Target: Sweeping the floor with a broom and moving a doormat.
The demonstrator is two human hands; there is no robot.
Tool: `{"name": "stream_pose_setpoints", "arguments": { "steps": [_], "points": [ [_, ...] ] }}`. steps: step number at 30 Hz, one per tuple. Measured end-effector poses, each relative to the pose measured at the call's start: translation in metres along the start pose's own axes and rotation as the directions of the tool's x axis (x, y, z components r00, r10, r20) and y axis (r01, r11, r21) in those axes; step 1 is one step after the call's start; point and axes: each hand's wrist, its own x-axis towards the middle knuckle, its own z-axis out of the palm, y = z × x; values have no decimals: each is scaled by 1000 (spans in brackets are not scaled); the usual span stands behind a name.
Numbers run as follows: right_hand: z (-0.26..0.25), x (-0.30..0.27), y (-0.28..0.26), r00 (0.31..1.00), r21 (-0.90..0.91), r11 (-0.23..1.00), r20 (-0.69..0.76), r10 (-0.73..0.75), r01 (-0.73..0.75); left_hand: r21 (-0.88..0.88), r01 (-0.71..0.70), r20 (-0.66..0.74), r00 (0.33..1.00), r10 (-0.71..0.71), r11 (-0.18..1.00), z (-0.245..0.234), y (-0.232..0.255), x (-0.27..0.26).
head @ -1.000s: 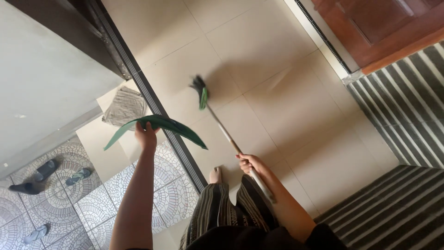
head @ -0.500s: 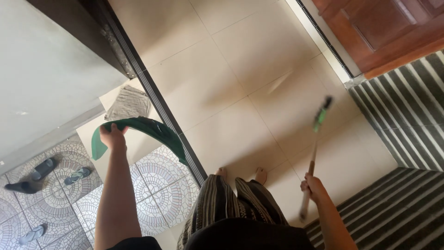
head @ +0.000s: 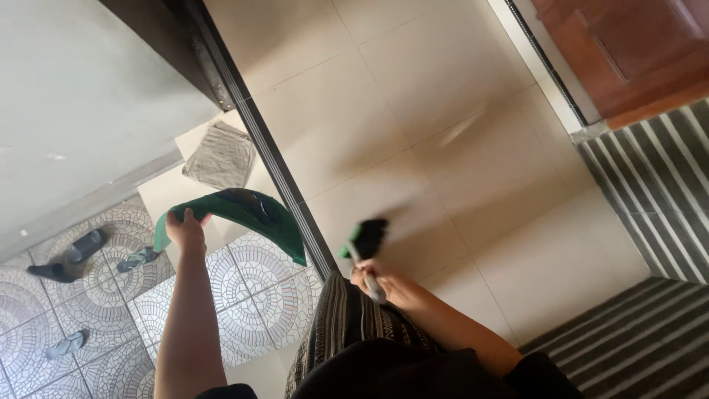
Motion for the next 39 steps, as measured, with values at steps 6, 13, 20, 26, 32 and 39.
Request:
{"name": "stream_pose_setpoints", "arguments": {
  "steps": [6, 13, 20, 26, 32, 39],
  "points": [
    [-53, 80, -76, 938, -19, 992, 324, 122, -123, 43, -2, 19, 1000, 1, 999, -10, 4, -13],
    [-108, -15, -123, 867, -318, 947, 485, 115, 52, 108, -38, 19, 999, 36, 993, -4, -7, 15],
    [-115, -81, -197, 989, -438, 886, 84, -125, 149, -225, 82, -326, 933, -154, 971, 13, 23, 83],
    [-130, -77, -272, 897, -485, 799, -64, -437, 355, -399, 3, -408, 895, -180, 917, 18, 84, 160],
    [-94, -117, -310, 665, -498, 662, -207, -717, 559, -858, -120, -332, 872, -360, 500, -17, 122, 202],
    [-89, -33, -337, 440, -580, 611, -425, -791, 539, -32, 377, 169, 915, -366, 926, 4, -41, 95]
  ]
}}
